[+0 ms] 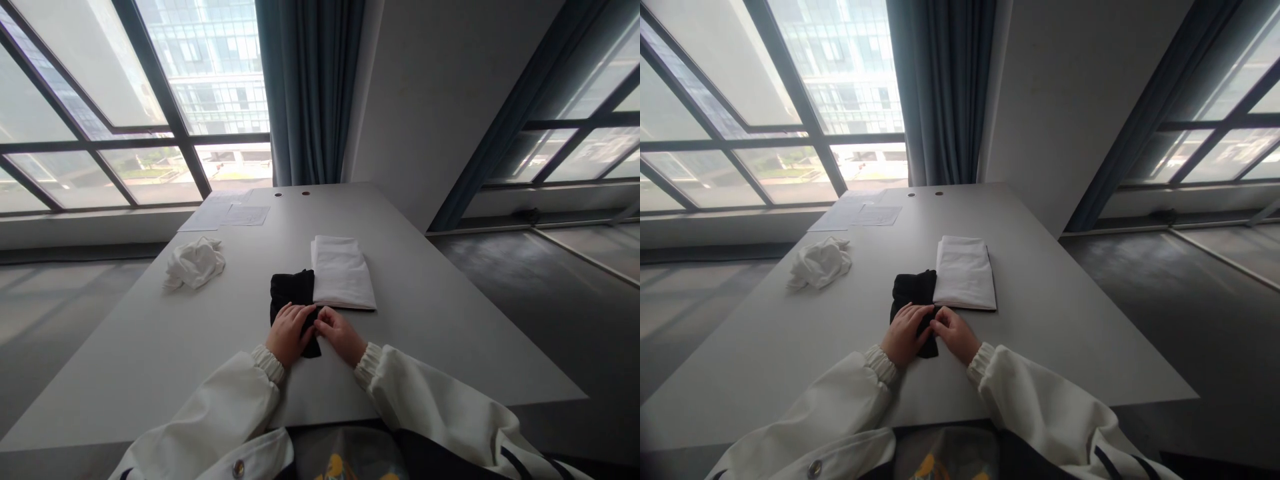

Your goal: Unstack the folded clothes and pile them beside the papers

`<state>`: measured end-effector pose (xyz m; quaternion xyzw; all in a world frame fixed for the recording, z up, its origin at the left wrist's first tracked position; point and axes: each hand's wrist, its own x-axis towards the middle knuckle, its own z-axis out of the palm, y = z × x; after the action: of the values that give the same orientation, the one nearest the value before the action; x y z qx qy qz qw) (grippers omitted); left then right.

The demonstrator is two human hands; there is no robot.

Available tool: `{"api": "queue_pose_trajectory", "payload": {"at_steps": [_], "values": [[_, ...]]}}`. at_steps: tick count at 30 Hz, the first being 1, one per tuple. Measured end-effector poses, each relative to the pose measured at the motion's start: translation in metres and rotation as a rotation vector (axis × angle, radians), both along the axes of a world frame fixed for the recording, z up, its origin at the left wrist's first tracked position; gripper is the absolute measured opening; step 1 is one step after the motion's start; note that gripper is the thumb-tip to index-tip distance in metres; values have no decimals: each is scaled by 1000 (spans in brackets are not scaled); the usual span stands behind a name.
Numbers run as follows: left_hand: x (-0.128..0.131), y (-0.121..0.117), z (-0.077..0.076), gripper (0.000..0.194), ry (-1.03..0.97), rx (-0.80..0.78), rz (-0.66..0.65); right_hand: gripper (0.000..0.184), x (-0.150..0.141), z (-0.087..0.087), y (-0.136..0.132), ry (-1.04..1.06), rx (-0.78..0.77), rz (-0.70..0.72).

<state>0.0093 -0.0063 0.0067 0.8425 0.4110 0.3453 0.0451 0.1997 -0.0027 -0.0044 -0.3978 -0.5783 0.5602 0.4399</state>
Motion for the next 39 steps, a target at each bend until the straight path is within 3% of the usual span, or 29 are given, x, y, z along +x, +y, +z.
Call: {"api": "queue_pose_trajectory", "payload": {"at_steps": [3, 7, 10, 14, 16, 21, 25, 29, 32, 35, 39], "values": [[-4, 1, -6, 32, -61, -39, 0, 33, -2, -2, -1, -148, 1, 19], [-18, -14, -10, 23, -65, -26, 235, 15, -4, -2, -4, -332, 189, 5], [-35, -26, -14, 4, 82, -107, 324, 18, -4, -1, -6, -396, 306, 96], [-47, -29, -19, 31, 173, -151, 379, 20, -4, 0, -7, -442, 387, 161], [-47, -27, -18, 37, 143, -107, 371, 22, -5, 1, -8, -503, 410, 147], [-39, -28, -11, 39, 59, 63, 192, 30, -10, 1, -14, -640, 454, 86], [-30, -35, -6, 32, 15, 140, 62, 5, -9, -3, -12, -589, 450, 39], [-21, -36, -10, 28, 42, 107, 8, 9, -5, -4, -5, -402, 411, 28], [-22, -31, -23, 42, 62, 122, 77, 11, -3, -2, -2, -326, 393, 25], [-28, -22, -42, 40, 27, 163, 173, 12, -2, 1, 0, -296, 430, 77], [-36, -14, -57, 34, -33, 174, 180, 22, -1, 3, 3, -249, 411, 243]]}}
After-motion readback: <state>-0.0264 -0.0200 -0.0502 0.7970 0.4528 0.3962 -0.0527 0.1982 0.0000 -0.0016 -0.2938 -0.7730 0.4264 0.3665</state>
